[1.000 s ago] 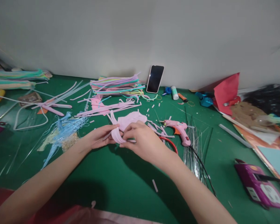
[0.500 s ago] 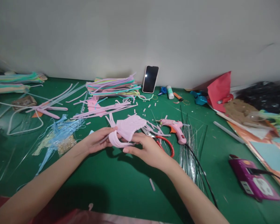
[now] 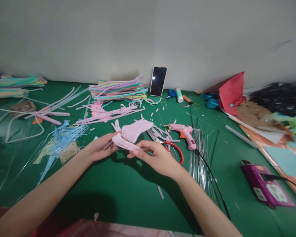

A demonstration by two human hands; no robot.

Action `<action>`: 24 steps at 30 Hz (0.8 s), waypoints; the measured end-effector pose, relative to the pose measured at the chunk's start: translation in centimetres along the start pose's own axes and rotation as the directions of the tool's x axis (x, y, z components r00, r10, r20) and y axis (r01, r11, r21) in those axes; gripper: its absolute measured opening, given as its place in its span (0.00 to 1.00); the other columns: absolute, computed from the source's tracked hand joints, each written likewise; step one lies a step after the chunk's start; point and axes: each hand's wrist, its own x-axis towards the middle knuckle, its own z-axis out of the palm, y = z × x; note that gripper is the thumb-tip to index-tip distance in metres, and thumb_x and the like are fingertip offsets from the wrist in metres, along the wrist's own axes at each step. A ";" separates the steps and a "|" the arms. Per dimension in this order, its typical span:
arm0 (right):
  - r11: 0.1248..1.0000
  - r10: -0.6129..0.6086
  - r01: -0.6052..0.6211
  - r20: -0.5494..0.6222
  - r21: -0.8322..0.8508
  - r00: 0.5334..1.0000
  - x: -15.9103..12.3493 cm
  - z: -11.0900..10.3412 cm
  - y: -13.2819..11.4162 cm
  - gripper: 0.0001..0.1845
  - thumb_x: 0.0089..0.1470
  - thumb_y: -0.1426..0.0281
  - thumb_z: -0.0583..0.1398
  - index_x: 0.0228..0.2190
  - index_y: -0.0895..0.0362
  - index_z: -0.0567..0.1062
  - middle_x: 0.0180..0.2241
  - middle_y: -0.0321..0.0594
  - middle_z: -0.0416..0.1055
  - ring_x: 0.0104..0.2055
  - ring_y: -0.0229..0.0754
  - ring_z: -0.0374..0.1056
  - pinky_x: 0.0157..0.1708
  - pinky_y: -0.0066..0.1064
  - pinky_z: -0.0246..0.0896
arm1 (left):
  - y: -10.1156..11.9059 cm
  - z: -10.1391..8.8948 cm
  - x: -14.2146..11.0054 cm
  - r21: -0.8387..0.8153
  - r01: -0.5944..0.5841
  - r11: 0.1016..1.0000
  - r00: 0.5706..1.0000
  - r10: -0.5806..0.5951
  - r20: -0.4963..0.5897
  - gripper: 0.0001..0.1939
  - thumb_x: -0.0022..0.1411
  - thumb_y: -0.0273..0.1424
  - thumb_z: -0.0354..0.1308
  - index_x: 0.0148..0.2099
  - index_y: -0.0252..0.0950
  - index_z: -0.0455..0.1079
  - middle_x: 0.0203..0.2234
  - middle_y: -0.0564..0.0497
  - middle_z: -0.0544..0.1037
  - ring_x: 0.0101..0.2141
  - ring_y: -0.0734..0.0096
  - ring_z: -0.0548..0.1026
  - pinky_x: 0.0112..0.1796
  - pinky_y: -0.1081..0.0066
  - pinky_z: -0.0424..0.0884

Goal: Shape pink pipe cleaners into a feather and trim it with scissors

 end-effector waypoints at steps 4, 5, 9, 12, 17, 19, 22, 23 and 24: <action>1.000 -0.004 0.000 -0.124 -0.031 0.992 -0.1 0.4 0.1 0.15 0.56 0.56 0.60 0.39 0.53 0.70 0.39 0.41 0.79 0.44 0.44 0.74 0.43 0.33 0.65 | 0.0 0.3 0.1 -0.024 -0.002 1.000 0.999 0.001 -0.046 0.08 0.65 0.28 0.57 0.35 0.29 0.74 0.21 0.51 0.78 0.17 0.80 0.76 0.22 0.84 0.75; 0.999 -0.016 0.010 -0.140 -0.042 0.990 -0.1 0.6 0.0 0.14 0.56 0.57 0.60 0.39 0.53 0.69 0.39 0.40 0.79 0.44 0.43 0.74 0.44 0.33 0.64 | 0.0 0.4 0.1 -0.024 -0.003 1.000 0.999 0.002 -0.049 0.09 0.66 0.28 0.56 0.35 0.29 0.74 0.20 0.51 0.78 0.17 0.80 0.76 0.22 0.84 0.75; 0.999 0.001 -0.004 -0.091 -0.038 0.996 0.0 0.6 -0.1 0.14 0.58 0.56 0.58 0.34 0.55 0.72 0.36 0.41 0.80 0.41 0.43 0.75 0.43 0.34 0.64 | 0.2 0.2 0.1 -0.004 -0.016 1.000 0.999 0.016 -0.037 0.10 0.67 0.28 0.55 0.34 0.29 0.74 0.20 0.51 0.78 0.17 0.79 0.76 0.22 0.84 0.75; 0.996 0.037 -0.044 -0.093 -0.074 0.995 0.0 0.0 0.1 0.15 0.55 0.56 0.60 0.30 0.55 0.74 0.33 0.41 0.80 0.37 0.42 0.75 0.39 0.33 0.64 | 0.5 0.0 -0.1 0.037 -0.036 0.999 0.999 0.037 -0.012 0.11 0.67 0.28 0.55 0.34 0.29 0.75 0.21 0.48 0.79 0.18 0.77 0.77 0.22 0.82 0.76; 0.979 0.145 -0.153 -0.061 -0.137 0.988 -0.4 -1.5 0.4 0.14 0.51 0.56 0.63 0.26 0.55 0.75 0.28 0.38 0.79 0.32 0.41 0.73 0.34 0.31 0.64 | 0.9 0.2 -0.6 0.124 -0.065 0.990 0.998 0.061 0.032 0.12 0.65 0.30 0.57 0.33 0.26 0.76 0.22 0.45 0.80 0.18 0.74 0.77 0.21 0.81 0.75; 0.973 0.175 -0.181 -0.052 -0.146 0.983 -0.7 -2.0 0.4 0.14 0.50 0.57 0.64 0.25 0.55 0.75 0.26 0.37 0.78 0.30 0.40 0.73 0.34 0.31 0.64 | 1.0 0.2 -0.7 0.172 -0.086 0.981 0.996 0.081 0.040 0.12 0.64 0.31 0.58 0.34 0.27 0.76 0.23 0.44 0.81 0.20 0.72 0.78 0.22 0.80 0.75; 0.956 0.232 -0.240 -0.067 -0.166 0.970 -1.0 -2.6 0.5 0.15 0.48 0.56 0.65 0.25 0.55 0.75 0.25 0.38 0.78 0.28 0.41 0.72 0.32 0.31 0.63 | 1.1 0.1 -0.7 0.219 -0.135 0.966 0.991 0.134 0.022 0.11 0.63 0.32 0.60 0.31 0.28 0.74 0.21 0.45 0.80 0.22 0.70 0.80 0.25 0.79 0.76; 0.950 0.251 -0.260 -0.072 -0.172 0.965 -1.1 -2.8 0.5 0.16 0.47 0.55 0.65 0.25 0.55 0.75 0.25 0.39 0.79 0.28 0.41 0.72 0.31 0.31 0.63 | 1.2 0.0 -0.7 0.220 -0.150 0.964 0.988 0.151 0.012 0.12 0.62 0.33 0.61 0.30 0.29 0.73 0.20 0.45 0.79 0.23 0.69 0.80 0.26 0.78 0.76; 0.945 0.267 -0.276 -0.074 -0.176 0.961 -1.2 -2.9 0.5 0.16 0.46 0.55 0.66 0.25 0.56 0.75 0.24 0.39 0.79 0.27 0.41 0.72 0.31 0.31 0.62 | 1.2 -0.1 -0.6 0.220 -0.165 0.961 0.986 0.167 0.007 0.13 0.61 0.34 0.62 0.28 0.30 0.72 0.19 0.46 0.79 0.24 0.68 0.81 0.26 0.77 0.77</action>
